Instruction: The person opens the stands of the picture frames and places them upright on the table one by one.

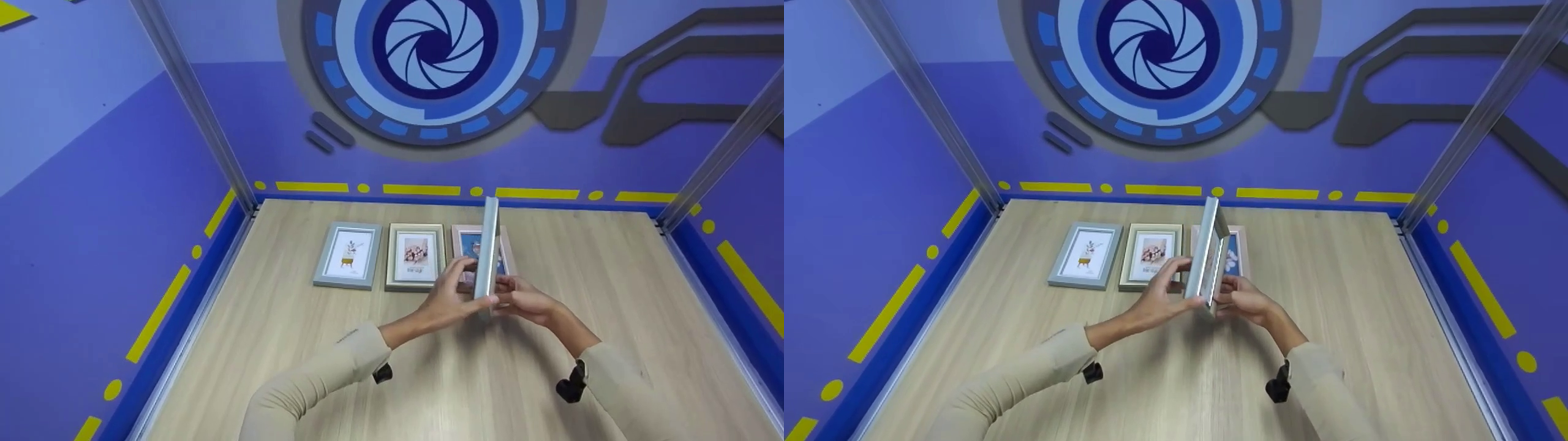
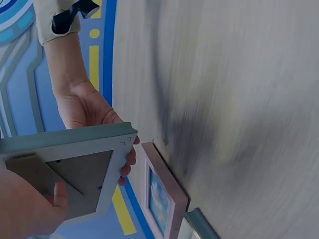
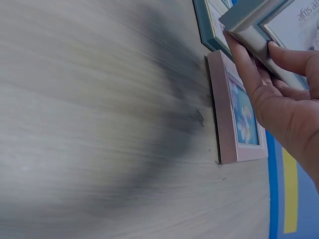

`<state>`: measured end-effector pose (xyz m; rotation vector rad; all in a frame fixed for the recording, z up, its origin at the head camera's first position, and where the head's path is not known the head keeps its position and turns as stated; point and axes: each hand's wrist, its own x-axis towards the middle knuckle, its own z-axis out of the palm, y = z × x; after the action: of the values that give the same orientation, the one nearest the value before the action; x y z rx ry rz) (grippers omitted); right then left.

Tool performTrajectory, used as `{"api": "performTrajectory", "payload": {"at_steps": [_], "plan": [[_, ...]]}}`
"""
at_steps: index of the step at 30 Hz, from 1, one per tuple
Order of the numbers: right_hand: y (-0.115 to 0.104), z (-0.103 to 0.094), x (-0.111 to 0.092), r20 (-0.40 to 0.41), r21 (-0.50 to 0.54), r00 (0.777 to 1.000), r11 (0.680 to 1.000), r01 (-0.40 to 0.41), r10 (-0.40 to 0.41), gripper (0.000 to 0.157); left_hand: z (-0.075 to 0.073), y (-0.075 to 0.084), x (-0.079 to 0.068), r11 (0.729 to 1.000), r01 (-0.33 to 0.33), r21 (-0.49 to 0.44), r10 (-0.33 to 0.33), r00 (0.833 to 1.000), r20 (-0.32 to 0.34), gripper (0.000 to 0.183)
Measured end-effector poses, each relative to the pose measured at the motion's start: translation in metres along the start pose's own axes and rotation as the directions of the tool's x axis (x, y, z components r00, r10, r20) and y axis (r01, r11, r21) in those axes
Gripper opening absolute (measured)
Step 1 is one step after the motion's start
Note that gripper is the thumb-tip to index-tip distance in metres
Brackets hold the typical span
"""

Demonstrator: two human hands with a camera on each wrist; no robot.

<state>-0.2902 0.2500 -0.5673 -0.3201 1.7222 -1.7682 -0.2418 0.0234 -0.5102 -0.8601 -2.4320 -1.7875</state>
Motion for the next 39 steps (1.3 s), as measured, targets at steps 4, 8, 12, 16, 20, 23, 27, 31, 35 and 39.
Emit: {"api": "performTrajectory", "payload": {"at_steps": [4, 8, 12, 16, 20, 23, 27, 31, 35, 39], "plan": [[0.003, 0.000, -0.001, 0.054, 0.024, 0.998, 0.999, 0.033, -0.034, 0.052, 0.004, 0.003, -0.002, 0.997, -0.059, 0.043, 0.055, 0.994, 0.091, 0.072], [0.005, 0.000, -0.002, 0.067, 0.033, 0.997, 0.999, 0.044, -0.046, 0.047, 0.005, 0.003, -0.003, 0.996, -0.069, 0.048, 0.062, 0.990, 0.127, 0.069], [0.006, 0.000, -0.002, 0.033, 0.036, 0.999, 0.999, 0.018, -0.019, 0.052, 0.002, 0.006, -0.005, 0.997, -0.077, -0.020, 0.079, 0.985, 0.154, 0.064], [0.007, 0.000, -0.002, 0.004, 0.042, 1.000, 0.999, 0.010, -0.010, 0.055, -0.005, 0.019, -0.009, 0.994, -0.084, -0.074, 0.096, 0.980, 0.174, 0.063], [0.009, -0.001, -0.002, 0.020, 0.038, 0.999, 0.999, 0.027, -0.028, 0.051, -0.009, 0.022, -0.010, 0.993, -0.073, -0.089, 0.089, 0.976, 0.199, 0.067], [0.010, 0.000, -0.002, 0.032, 0.037, 0.999, 0.999, 0.040, -0.041, 0.047, -0.007, 0.008, -0.008, 0.996, -0.057, -0.075, 0.071, 0.976, 0.206, 0.069], [0.008, 0.001, -0.001, 0.053, 0.050, 0.997, 0.998, 0.049, -0.051, 0.043, -0.005, -0.008, -0.005, 0.996, -0.057, -0.072, 0.071, 0.975, 0.213, 0.068], [0.007, 0.001, -0.001, 0.080, 0.068, 0.996, 0.997, 0.043, -0.049, 0.044, -0.008, -0.010, -0.005, 0.995, -0.038, -0.093, 0.059, 0.970, 0.235, 0.068], [0.008, 0.001, 0.000, 0.089, 0.055, 0.994, 0.997, 0.054, -0.059, 0.048, -0.011, -0.010, -0.004, 0.993, -0.018, -0.113, 0.046, 0.968, 0.247, 0.068], [0.008, 0.000, 0.000, 0.091, 0.069, 0.992, 0.995, 0.077, -0.083, 0.045, -0.013, -0.010, -0.003, 0.992, -0.011, -0.128, 0.044, 0.965, 0.259, 0.067]]}}
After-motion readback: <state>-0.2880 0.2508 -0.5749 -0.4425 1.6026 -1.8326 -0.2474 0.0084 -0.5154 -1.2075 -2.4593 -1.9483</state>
